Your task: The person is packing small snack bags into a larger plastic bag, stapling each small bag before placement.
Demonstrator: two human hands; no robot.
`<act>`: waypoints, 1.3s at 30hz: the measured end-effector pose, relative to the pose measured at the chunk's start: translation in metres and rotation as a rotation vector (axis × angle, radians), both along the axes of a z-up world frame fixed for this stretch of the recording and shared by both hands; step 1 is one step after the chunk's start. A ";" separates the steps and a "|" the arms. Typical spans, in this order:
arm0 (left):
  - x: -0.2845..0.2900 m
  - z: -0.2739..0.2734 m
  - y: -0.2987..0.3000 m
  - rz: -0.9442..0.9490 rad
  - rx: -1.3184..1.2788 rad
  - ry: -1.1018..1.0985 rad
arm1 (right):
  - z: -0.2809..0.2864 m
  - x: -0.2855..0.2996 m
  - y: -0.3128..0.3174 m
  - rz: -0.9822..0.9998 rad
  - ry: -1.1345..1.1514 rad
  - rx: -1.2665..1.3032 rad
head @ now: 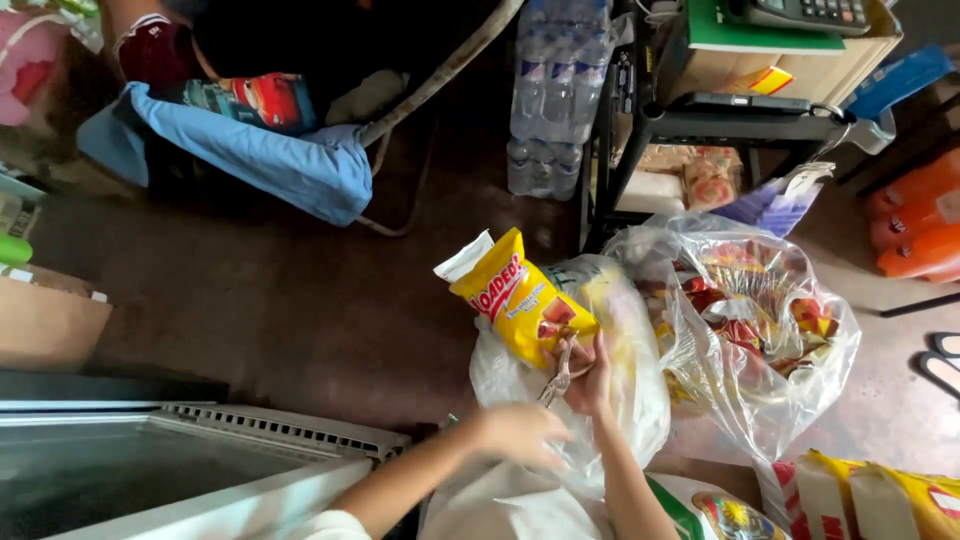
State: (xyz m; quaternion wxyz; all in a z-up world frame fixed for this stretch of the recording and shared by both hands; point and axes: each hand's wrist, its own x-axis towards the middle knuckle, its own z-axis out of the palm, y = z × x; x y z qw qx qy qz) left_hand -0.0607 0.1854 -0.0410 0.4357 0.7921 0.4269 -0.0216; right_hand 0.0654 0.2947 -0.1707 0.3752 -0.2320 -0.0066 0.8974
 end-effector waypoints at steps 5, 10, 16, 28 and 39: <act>-0.161 -0.012 0.039 1.336 0.045 -0.854 | -0.020 0.008 0.001 -0.130 -0.120 -0.082; -0.211 -0.116 0.092 2.099 -0.265 -1.436 | -0.037 0.008 0.006 -0.130 -0.155 -0.075; -0.156 -0.161 0.138 1.782 -0.243 -0.917 | -0.010 0.012 0.000 -0.143 -0.167 -0.124; -0.186 -0.099 0.123 1.188 0.368 -0.781 | 0.160 0.110 0.026 -0.631 -0.007 0.250; -0.172 -0.041 0.102 0.589 0.550 -0.352 | 0.142 0.198 0.015 -0.874 -0.063 0.046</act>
